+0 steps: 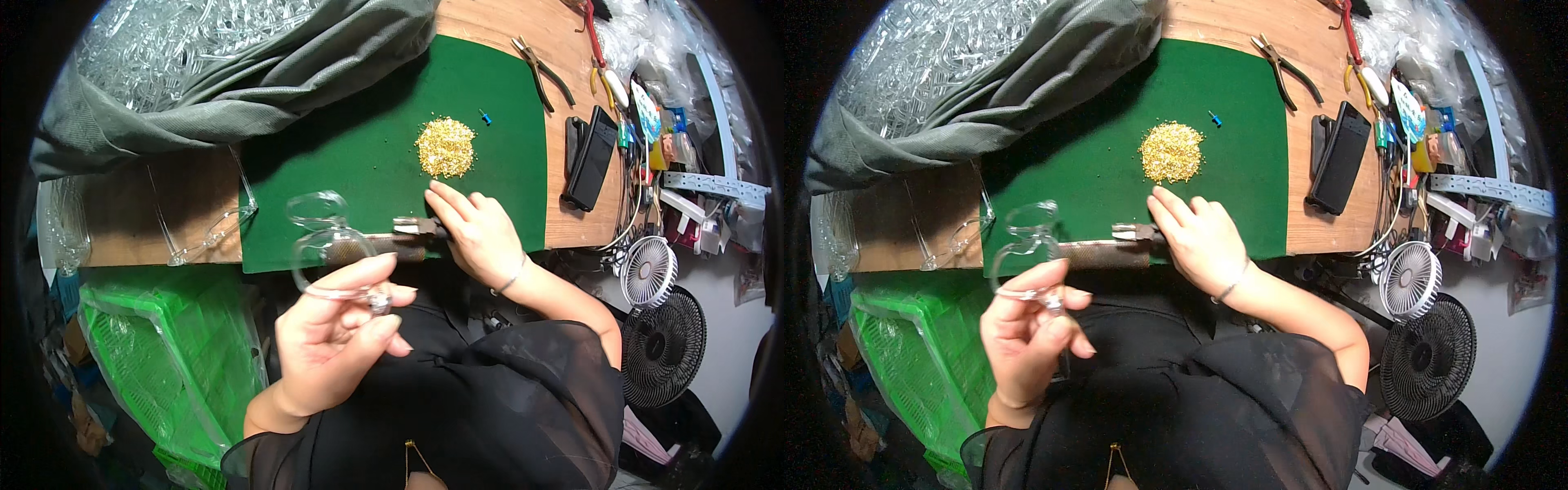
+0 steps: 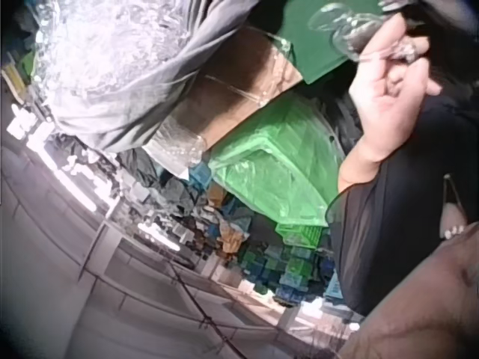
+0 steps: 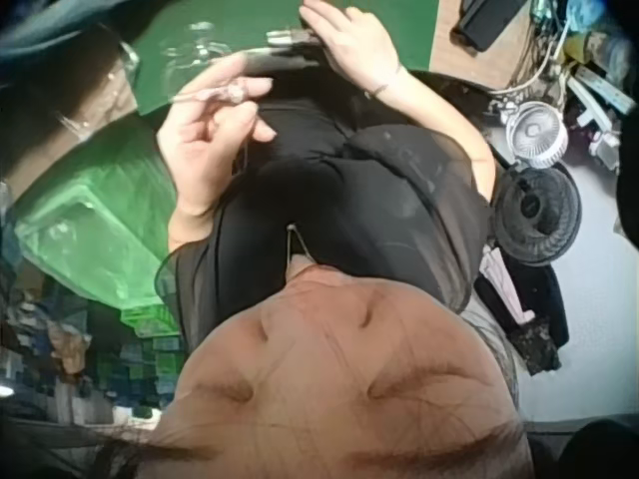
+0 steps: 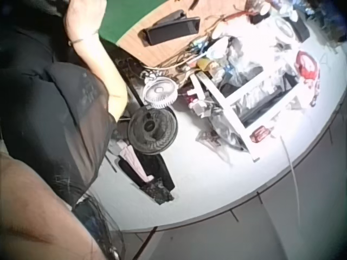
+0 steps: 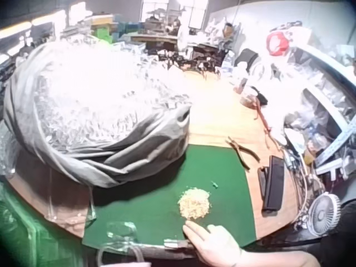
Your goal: The person assembles a pair of clear plastic glasses by inserting small gold-colored components into the frame using pliers. The person repeatedly adjusts the frame and components, then places the glasses on the table.
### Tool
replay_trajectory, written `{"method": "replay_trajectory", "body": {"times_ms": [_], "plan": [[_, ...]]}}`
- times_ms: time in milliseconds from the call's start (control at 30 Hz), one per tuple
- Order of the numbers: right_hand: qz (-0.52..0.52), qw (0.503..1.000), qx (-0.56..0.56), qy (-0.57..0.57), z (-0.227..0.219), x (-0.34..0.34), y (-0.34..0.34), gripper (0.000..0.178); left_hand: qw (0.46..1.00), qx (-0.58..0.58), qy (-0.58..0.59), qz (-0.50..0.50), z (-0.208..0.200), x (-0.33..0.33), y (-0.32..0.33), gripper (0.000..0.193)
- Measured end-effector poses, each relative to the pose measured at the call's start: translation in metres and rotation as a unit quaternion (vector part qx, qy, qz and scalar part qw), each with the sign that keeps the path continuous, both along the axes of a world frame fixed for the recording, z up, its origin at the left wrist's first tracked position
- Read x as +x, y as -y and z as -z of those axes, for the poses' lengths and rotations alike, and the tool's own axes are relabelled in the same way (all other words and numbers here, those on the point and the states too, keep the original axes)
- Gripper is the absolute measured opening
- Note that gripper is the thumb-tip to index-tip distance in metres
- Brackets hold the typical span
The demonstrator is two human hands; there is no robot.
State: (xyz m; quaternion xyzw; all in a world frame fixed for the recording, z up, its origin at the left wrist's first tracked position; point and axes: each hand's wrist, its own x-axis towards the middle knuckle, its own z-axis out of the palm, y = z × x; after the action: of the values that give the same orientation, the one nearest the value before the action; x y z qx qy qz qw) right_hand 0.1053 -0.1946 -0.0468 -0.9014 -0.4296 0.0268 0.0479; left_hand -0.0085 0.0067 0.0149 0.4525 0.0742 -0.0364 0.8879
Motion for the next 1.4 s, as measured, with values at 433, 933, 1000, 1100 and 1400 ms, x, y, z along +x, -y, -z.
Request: {"method": "replay_trajectory", "body": {"times_ms": [433, 933, 1000, 1100, 1400], "plan": [[0.158, 0.967, 0.188, -0.072, 0.034, 0.033, 0.003, 0.019, 0.994, 0.083, -0.036, -0.054, -0.004, 0.000, 0.019, 0.080], [0.170, 0.961, 0.193, -0.103, 0.031, 0.034, 0.002, 0.018, 0.993, 0.032, -0.110, -0.038, 0.000, 0.017, 0.022, 0.077], [0.167, 0.963, 0.194, -0.084, 0.031, 0.031, -0.001, 0.019, 0.994, 0.040, -0.098, -0.019, 0.003, 0.016, 0.023, 0.077], [0.171, 0.967, 0.184, -0.039, 0.034, 0.026, -0.006, 0.020, 0.995, 0.078, -0.050, 0.021, 0.010, 0.016, 0.023, 0.078], [0.194, 0.879, 0.308, -0.309, -0.017, 0.015, -0.004, 0.010, 0.996, 0.054, -0.045, 0.064, 0.006, 0.012, 0.023, 0.076]]}}
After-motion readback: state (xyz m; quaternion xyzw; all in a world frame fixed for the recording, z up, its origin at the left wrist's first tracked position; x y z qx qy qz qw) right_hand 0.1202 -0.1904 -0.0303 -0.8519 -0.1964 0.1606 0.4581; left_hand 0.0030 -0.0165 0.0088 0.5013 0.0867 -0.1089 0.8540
